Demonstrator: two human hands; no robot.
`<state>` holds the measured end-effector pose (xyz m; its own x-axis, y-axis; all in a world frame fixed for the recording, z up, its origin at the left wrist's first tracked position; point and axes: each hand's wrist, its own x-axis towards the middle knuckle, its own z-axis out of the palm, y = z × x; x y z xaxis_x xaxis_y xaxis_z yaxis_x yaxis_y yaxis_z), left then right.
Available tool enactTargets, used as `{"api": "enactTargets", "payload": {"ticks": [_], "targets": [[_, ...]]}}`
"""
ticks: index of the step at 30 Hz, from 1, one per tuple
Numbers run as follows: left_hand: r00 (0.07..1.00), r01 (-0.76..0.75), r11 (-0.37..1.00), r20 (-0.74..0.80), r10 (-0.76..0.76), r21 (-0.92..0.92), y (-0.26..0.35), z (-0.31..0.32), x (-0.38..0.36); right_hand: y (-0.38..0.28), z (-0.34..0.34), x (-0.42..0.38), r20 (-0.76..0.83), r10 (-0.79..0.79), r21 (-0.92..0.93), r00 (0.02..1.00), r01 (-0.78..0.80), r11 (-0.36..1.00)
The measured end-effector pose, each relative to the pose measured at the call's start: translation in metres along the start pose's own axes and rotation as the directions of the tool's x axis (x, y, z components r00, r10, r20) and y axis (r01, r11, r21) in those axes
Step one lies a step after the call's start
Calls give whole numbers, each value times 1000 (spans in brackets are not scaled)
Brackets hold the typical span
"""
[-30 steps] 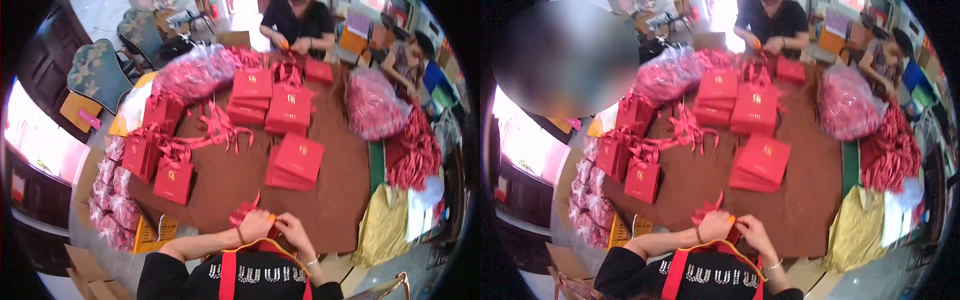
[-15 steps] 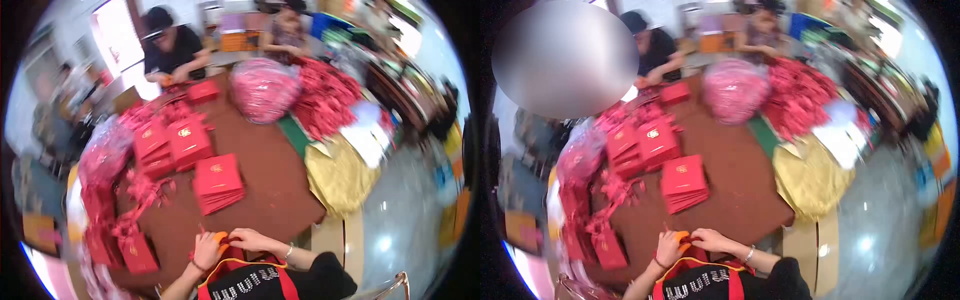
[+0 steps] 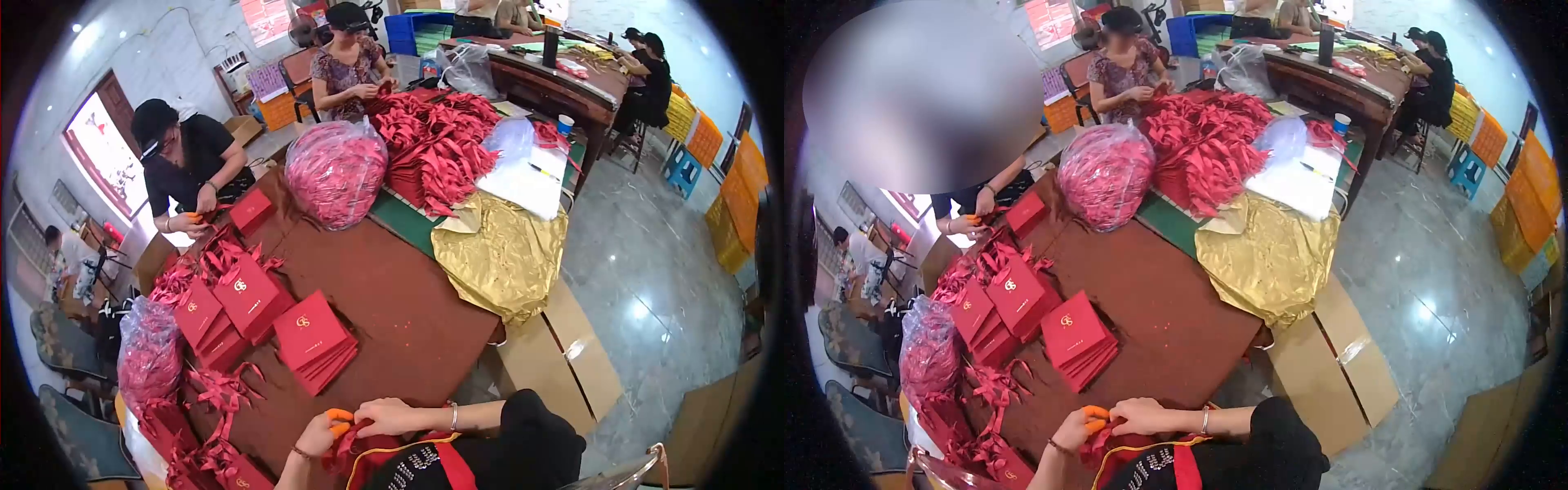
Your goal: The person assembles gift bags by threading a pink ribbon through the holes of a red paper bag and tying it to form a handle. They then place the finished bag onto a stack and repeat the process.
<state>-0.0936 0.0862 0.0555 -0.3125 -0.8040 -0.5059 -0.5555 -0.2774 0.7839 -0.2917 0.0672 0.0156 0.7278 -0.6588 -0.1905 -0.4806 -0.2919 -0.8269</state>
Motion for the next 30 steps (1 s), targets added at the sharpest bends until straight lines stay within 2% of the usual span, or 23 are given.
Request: {"api": "enactTargets", "payload": {"ticks": [1,3,7,9,10,12,13,14,16,17,19,20,21,22,23,24,25,26,27,28,30], "targets": [[1000,-8,1000,5,8,3,-7,-2,6,0,2,-1,-34,-17,7,999,17,1000],[992,83,977,109,-62,-196,-23,-5,15,-4,0,-4,-33,-11,16,999,12,1000],[989,90,965,133,-59,-246,-23,-10,19,-3,7,-5,-63,-62,31,996,64,997],[970,198,935,194,-144,-295,-17,-13,14,-2,12,-5,-106,-100,49,989,106,993],[969,202,933,202,-145,-299,-19,-14,13,-1,15,-4,-103,-92,52,990,98,994],[972,183,938,197,-128,-294,-22,-17,12,-1,18,-1,-111,-173,48,979,179,983],[948,286,924,217,-233,-256,-12,-19,10,-1,18,1,-101,-197,54,975,203,978],[948,283,924,222,-228,-259,-15,-19,11,-1,18,3,-100,-191,50,976,197,979],[981,153,932,162,-104,-328,-24,-16,10,0,22,4,-129,-237,24,963,241,970],[980,162,928,165,-112,-337,-29,-12,14,5,24,5,-118,-232,31,965,237,971],[997,-10,860,58,45,-510,-47,1,15,15,30,6,-214,-309,77,926,332,940],[976,-219,950,-50,213,-222,-31,1,13,10,21,7,-199,-319,94,926,342,935],[908,-407,895,-24,418,182,-19,-4,16,-2,10,5,-230,-310,145,922,348,926],[909,-391,906,-85,408,165,-11,0,16,7,16,6,-254,-311,134,916,352,926],[932,-355,934,-68,356,29,-23,3,16,7,14,8,-258,-371,82,892,403,912],[917,-371,925,-126,378,81,-26,6,19,6,14,10,-249,-293,149,923,335,930],[973,-207,976,-122,198,-71,-18,7,12,4,11,9,-222,-320,150,921,356,922],[956,-259,963,-163,244,-79,-39,11,19,3,13,12,-180,-252,201,951,287,937],[983,-145,983,-134,129,-114,-31,11,12,5,19,12,-173,-219,261,960,259,930],[994,-59,989,-98,46,-134,-19,4,8,3,14,12,-61,-131,326,990,143,934],[996,-66,989,-60,58,-136,-25,0,9,4,17,15,-9,-101,389,995,97,916]]}}
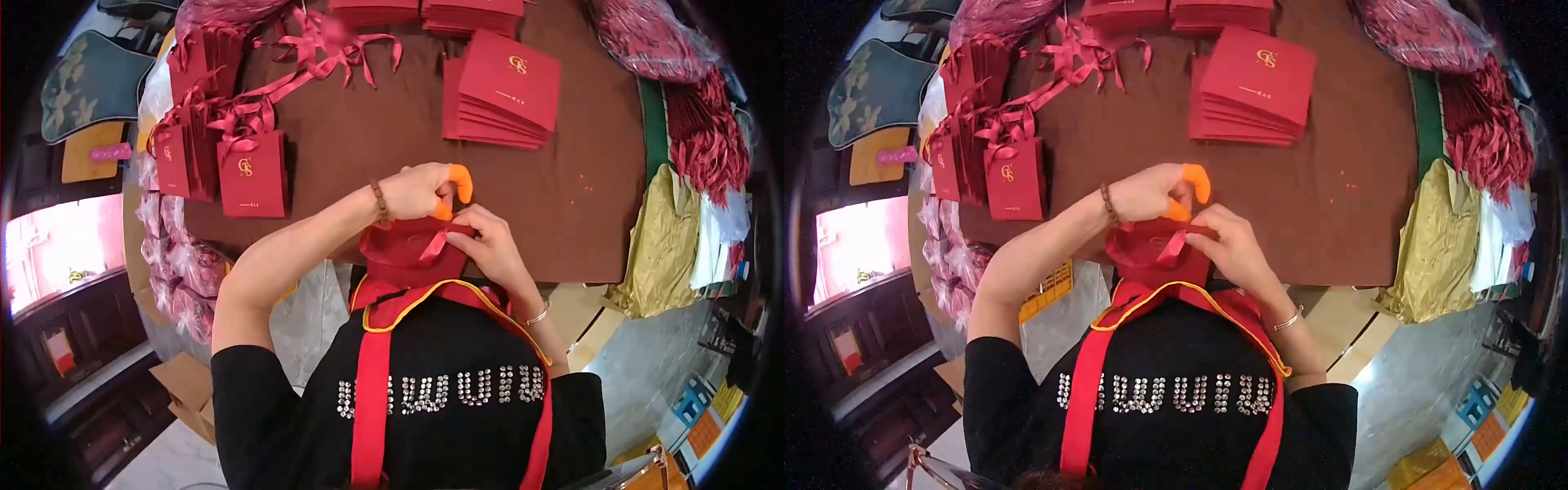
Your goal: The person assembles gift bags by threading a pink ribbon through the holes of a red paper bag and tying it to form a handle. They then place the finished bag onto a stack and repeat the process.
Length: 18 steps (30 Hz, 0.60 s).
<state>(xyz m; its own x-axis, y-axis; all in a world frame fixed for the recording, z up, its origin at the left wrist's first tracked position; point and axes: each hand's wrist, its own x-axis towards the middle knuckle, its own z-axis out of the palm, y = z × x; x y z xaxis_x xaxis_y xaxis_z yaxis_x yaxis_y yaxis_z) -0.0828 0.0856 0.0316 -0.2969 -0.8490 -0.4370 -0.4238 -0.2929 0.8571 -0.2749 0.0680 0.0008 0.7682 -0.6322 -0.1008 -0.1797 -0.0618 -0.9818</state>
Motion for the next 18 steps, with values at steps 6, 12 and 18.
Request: {"api": "enactTargets", "payload": {"ticks": [6,12,18], "targets": [[988,-24,988,146,46,-153,-18,-6,11,-2,-7,4,123,99,-21,987,-98,995],[974,-89,953,176,145,-290,-24,-7,17,8,-10,8,118,57,-18,991,-55,998],[978,-13,903,184,102,-429,-28,-4,22,4,-11,6,105,73,-33,992,-70,997]]}}
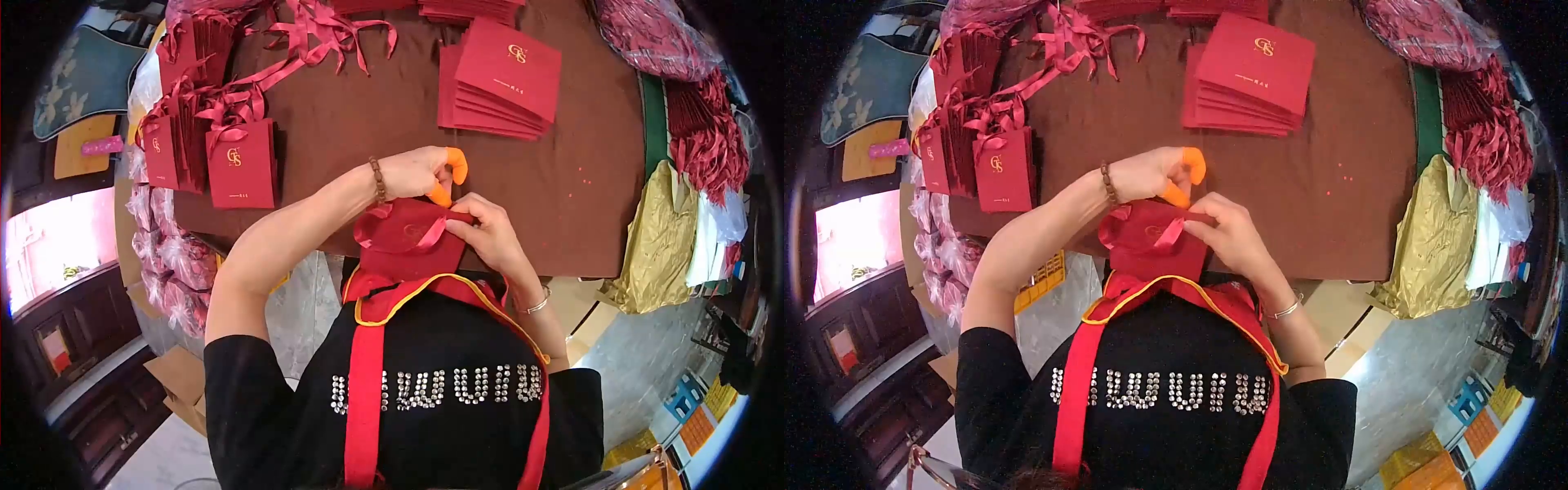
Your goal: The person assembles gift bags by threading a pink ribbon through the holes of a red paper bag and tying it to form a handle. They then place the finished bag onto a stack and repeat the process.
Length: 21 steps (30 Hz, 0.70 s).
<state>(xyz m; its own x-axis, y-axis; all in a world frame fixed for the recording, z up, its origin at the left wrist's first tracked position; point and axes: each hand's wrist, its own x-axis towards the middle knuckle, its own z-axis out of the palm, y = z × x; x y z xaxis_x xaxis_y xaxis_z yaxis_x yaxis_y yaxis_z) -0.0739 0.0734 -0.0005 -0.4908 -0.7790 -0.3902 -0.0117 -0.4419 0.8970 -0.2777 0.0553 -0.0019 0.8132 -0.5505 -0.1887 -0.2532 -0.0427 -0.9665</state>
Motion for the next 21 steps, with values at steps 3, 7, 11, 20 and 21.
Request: {"api": "enactTargets", "payload": {"ticks": [3,7,11,20,21], "targets": [[998,40,999,-53,-41,-30,2,5,0,5,2,-1,-27,-6,49,1000,8,999],[986,58,998,-159,-56,7,-2,10,0,8,1,0,-13,-20,-15,1000,19,1000],[935,104,986,-350,-51,133,-6,11,3,6,-1,-3,6,-32,44,999,31,999],[971,78,972,-240,-23,221,7,-5,-13,4,-1,0,35,-43,35,998,42,999],[968,80,961,-250,-12,265,11,-2,-13,3,0,0,35,-72,35,997,71,997]]}}
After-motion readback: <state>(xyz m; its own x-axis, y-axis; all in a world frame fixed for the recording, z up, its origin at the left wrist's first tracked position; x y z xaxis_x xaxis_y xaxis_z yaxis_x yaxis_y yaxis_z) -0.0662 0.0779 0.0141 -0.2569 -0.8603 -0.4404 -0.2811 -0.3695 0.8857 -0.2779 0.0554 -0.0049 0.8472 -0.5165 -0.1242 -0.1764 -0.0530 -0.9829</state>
